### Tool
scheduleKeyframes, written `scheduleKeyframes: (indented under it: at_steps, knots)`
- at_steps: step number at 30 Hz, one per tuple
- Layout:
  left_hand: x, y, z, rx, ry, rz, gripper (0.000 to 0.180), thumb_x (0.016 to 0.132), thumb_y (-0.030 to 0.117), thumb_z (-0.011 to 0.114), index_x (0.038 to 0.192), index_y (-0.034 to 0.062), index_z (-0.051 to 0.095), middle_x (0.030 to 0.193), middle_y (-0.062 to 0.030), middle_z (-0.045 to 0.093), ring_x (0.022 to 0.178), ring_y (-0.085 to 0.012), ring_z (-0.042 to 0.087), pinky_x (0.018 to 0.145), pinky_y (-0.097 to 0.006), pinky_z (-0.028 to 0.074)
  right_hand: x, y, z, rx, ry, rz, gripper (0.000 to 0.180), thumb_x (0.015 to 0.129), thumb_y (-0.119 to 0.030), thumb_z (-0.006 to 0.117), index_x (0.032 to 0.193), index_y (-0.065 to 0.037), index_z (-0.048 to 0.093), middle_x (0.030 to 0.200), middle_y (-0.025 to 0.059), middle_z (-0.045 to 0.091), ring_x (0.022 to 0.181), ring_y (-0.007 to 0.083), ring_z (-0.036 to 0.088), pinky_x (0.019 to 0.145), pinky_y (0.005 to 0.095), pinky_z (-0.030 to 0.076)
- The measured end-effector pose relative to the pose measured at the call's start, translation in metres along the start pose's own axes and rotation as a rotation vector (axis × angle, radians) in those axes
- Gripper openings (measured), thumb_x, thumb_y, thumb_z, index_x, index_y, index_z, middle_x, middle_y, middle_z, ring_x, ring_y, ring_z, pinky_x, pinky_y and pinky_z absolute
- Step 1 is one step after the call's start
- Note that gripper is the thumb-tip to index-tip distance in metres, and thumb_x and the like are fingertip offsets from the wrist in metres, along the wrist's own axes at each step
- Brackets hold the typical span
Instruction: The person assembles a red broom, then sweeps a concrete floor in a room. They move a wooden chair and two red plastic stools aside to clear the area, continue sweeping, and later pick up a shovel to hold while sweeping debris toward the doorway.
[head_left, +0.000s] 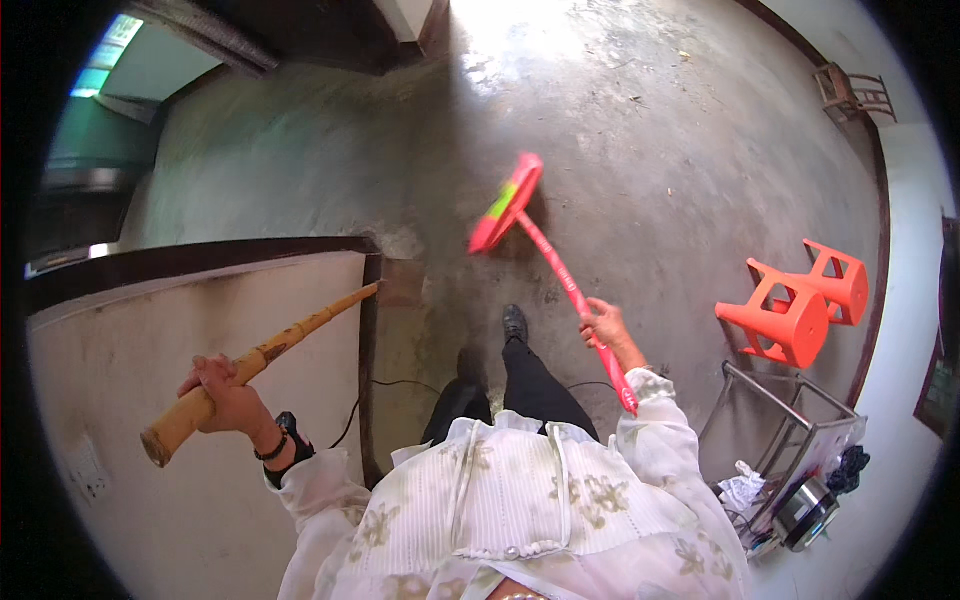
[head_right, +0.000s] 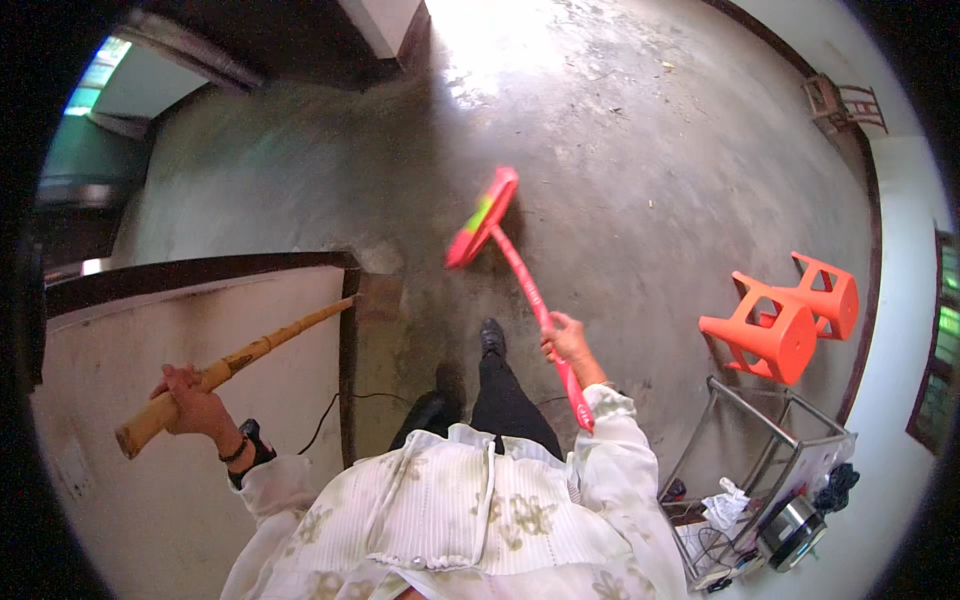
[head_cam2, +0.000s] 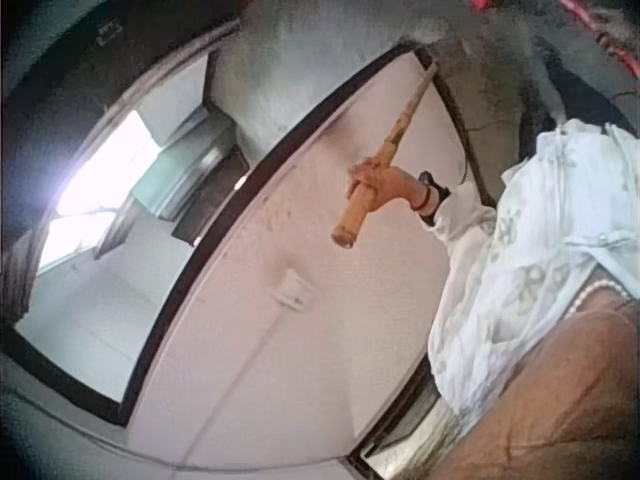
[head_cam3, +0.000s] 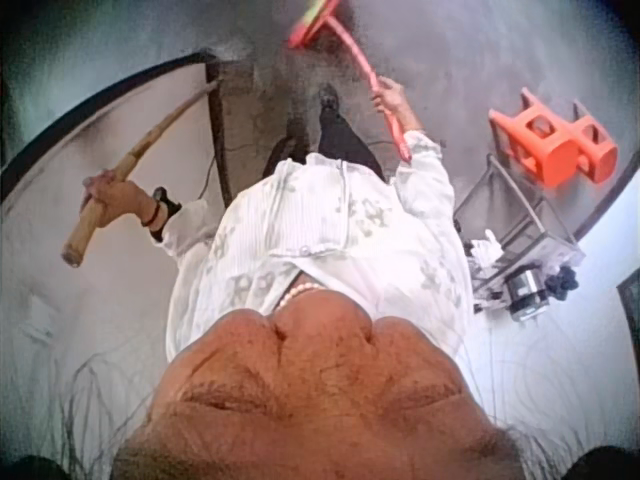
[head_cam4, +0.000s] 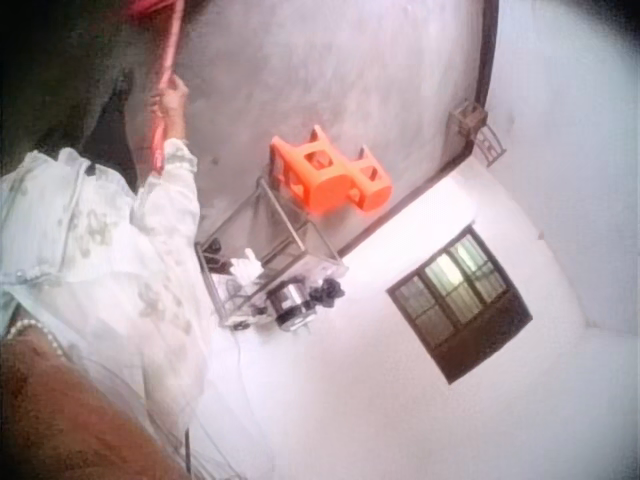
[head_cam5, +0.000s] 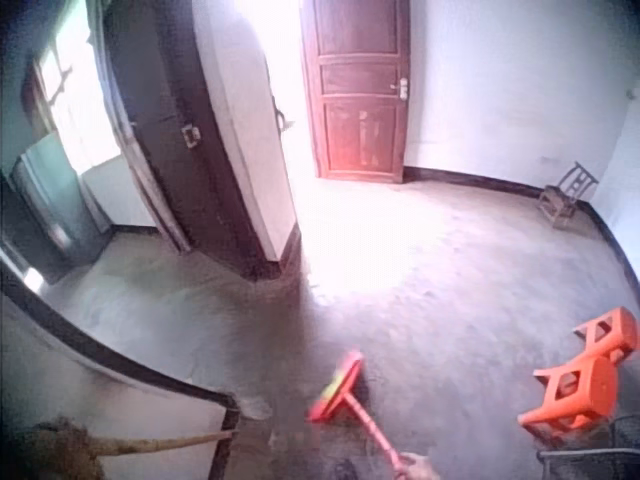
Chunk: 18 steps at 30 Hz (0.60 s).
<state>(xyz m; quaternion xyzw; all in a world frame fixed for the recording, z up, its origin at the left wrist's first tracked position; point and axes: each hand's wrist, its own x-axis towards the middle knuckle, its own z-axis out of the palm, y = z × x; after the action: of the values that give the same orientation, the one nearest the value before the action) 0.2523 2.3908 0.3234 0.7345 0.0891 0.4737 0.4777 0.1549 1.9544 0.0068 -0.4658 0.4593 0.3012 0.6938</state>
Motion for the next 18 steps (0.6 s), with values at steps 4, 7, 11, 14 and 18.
scheduleKeyframes:
  at_steps: [4,7,11,14,18]
  knots:
    - [-0.01,-0.014,0.019,-0.033,-0.058,-0.036,0.017,0.08,0.0,0.058,0.074,0.0033,0.043,0.062,-0.0062,0.047,0.053,-0.012,0.044,0.05,-0.025,0.039,-0.013,-0.035,-0.032,-0.11,0.162,-0.312,0.046,0.078,-0.001,0.053,0.123,-0.007,0.043,0.062,0.0057,0.049,0.041,0.0107,0.044,0.032,0.024,0.034]
    - [-0.016,-0.027,0.032,-0.087,-0.159,-0.023,0.017,0.082,0.005,0.06,0.073,0.002,0.045,0.062,-0.0054,0.048,0.054,-0.0114,0.045,0.052,-0.026,0.04,-0.048,-0.049,-0.053,0.028,0.18,-0.383,0.041,0.079,-0.002,0.053,0.119,-0.006,0.045,0.062,0.0041,0.049,0.042,0.0093,0.044,0.032,0.0236,0.034]
    - [-0.015,-0.038,0.041,-0.02,-0.18,-0.058,0.021,0.081,0.012,0.063,0.07,0.0026,0.047,0.061,-0.0023,0.048,0.052,-0.0101,0.044,0.052,-0.025,0.04,-0.137,0.002,-0.076,0.239,0.171,-0.431,0.033,0.08,-0.003,0.052,0.112,-0.006,0.048,0.061,0.0026,0.048,0.042,0.0088,0.044,0.032,0.0241,0.035]
    - [-0.009,-0.049,0.051,0.037,-0.171,-0.142,0.023,0.08,0.015,0.065,0.068,0.0034,0.05,0.06,-0.0009,0.049,0.052,-0.0097,0.045,0.052,-0.025,0.04,-0.192,0.081,-0.049,0.295,0.135,-0.402,0.024,0.081,-0.007,0.055,0.104,-0.007,0.048,0.061,0.0022,0.048,0.043,0.0086,0.044,0.034,0.0227,0.035]
    - [0.0,-0.063,0.065,0.354,-0.173,-0.034,0.02,0.078,0.015,0.067,0.073,0.0029,0.052,0.064,-0.0017,0.054,0.053,-0.0094,0.047,0.05,-0.026,0.041,-0.249,0.176,-0.021,0.643,-0.172,-0.318,0.017,0.084,-0.019,0.047,0.086,-0.003,0.051,0.051,-0.0059,0.035,0.037,0.004,0.031,0.031,0.0195,0.025]
